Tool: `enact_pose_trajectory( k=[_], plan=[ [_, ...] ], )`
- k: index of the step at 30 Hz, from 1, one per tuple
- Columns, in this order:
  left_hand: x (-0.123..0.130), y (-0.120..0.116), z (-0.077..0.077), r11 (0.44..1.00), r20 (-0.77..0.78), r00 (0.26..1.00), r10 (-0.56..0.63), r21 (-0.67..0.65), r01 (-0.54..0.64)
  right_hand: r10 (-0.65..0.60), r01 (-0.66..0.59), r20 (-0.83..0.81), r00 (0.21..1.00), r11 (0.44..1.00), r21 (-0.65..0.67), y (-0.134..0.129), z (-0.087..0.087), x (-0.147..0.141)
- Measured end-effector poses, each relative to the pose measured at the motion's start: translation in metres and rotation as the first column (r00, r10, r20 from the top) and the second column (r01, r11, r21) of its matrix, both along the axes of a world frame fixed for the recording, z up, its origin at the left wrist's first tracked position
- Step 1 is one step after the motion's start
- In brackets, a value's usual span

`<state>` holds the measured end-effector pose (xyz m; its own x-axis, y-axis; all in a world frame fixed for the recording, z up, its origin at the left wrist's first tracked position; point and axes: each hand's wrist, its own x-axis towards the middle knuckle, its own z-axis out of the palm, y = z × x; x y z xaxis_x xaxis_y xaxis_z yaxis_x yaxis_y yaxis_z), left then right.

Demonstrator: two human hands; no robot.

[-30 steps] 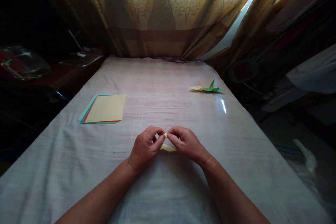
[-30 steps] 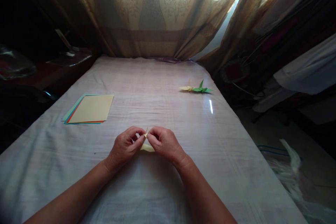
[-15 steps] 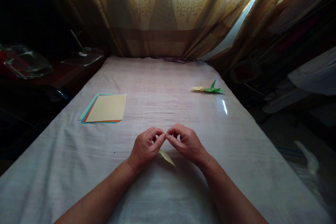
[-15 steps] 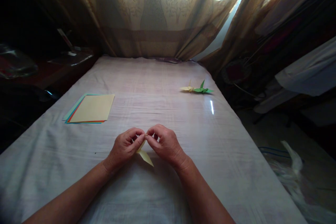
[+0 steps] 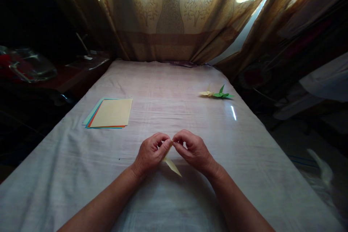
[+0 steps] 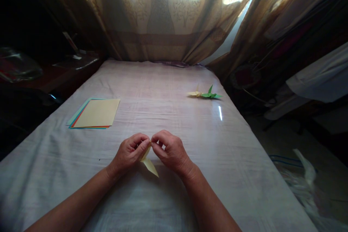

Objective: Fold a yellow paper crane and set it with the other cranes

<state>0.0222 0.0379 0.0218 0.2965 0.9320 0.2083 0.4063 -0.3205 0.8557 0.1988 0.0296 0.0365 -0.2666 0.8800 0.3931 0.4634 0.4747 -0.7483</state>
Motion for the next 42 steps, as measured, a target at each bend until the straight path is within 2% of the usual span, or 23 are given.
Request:
enact_pose_trajectory(
  k=[15, 26, 30, 35, 38, 42],
  plan=[
    [-0.005, 0.003, 0.005, 0.975, 0.096, 0.986, -0.137, -0.161, 0.151, 0.074, -0.074, 0.012, 0.997, 0.997, 0.029, 0.000, 0.001, 0.003],
    [-0.005, 0.003, 0.007, 0.967, 0.105, 0.981, -0.166, -0.178, 0.183, 0.137, -0.138, -0.042, 0.990, 0.990, -0.016, 0.000, 0.002, 0.005],
    [-0.007, 0.003, 0.009, 0.964, 0.073, 0.981, -0.178, -0.189, 0.188, 0.128, -0.129, -0.054, 0.990, 0.991, -0.023, 0.000, 0.002, 0.005],
    [-0.007, 0.000, 0.005, 0.933, 0.091, 0.969, -0.228, -0.264, 0.244, 0.084, -0.086, -0.049, 0.995, 0.996, -0.031, 0.001, 0.003, 0.006],
    [-0.003, 0.000, 0.000, 0.952, 0.077, 0.981, -0.177, -0.239, 0.190, -0.007, 0.006, -0.048, 0.999, 1.000, -0.007, 0.002, 0.003, 0.007],
    [0.000, 0.000, -0.005, 0.999, 0.033, 0.999, 0.031, -0.045, -0.030, -0.166, 0.163, -0.062, 0.984, 0.986, -0.037, -0.003, -0.001, 0.007]
  ],
)
